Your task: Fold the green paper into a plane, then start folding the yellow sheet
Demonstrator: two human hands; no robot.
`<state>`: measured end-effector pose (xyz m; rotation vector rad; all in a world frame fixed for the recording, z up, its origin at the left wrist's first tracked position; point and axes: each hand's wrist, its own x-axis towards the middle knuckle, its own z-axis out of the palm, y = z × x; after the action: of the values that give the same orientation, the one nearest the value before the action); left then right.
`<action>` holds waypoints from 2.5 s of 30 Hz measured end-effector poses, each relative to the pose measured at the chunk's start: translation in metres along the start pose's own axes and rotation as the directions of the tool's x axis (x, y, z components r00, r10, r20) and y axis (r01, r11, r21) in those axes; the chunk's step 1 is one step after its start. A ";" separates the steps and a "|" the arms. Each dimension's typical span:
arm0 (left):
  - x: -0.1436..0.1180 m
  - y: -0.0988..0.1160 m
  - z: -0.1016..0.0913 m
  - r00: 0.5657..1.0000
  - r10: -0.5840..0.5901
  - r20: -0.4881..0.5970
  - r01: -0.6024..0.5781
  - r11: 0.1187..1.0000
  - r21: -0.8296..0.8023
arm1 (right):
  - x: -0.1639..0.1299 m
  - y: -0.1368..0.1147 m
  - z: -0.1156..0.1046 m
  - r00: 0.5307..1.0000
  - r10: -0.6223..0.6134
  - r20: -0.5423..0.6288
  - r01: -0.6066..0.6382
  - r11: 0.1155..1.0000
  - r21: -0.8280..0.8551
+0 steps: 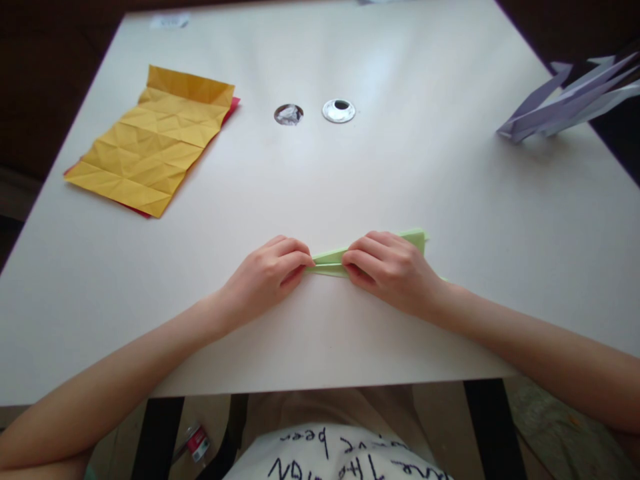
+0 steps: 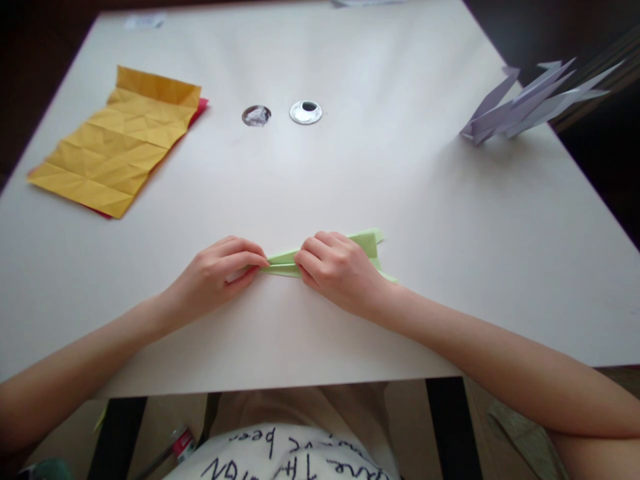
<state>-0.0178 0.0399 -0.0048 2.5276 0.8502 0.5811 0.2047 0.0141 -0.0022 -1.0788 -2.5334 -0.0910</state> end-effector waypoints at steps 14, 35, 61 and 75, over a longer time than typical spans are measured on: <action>0.002 0.003 -0.008 0.997 -0.034 0.072 0.038 0.998 -0.056 | -0.002 0.001 -0.004 1.000 -0.019 -0.010 0.018 1.000 -0.008; 0.000 0.007 0.011 0.989 -0.122 -0.081 0.115 0.990 -0.077 | -0.003 -0.003 -0.007 0.999 -0.044 -0.031 0.045 0.999 0.023; 0.001 0.007 0.014 0.989 -0.115 -0.098 0.104 0.989 -0.106 | -0.006 -0.009 -0.003 0.994 0.089 -0.067 -0.085 0.994 0.063; 0.002 0.008 0.013 0.990 -0.106 -0.092 0.095 0.988 -0.121 | -0.005 -0.009 -0.002 0.996 0.067 -0.059 -0.062 0.995 0.084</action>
<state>-0.0060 0.0320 -0.0114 2.3528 0.9443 0.7057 0.2022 0.0042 -0.0012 -1.1073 -2.4235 -0.0026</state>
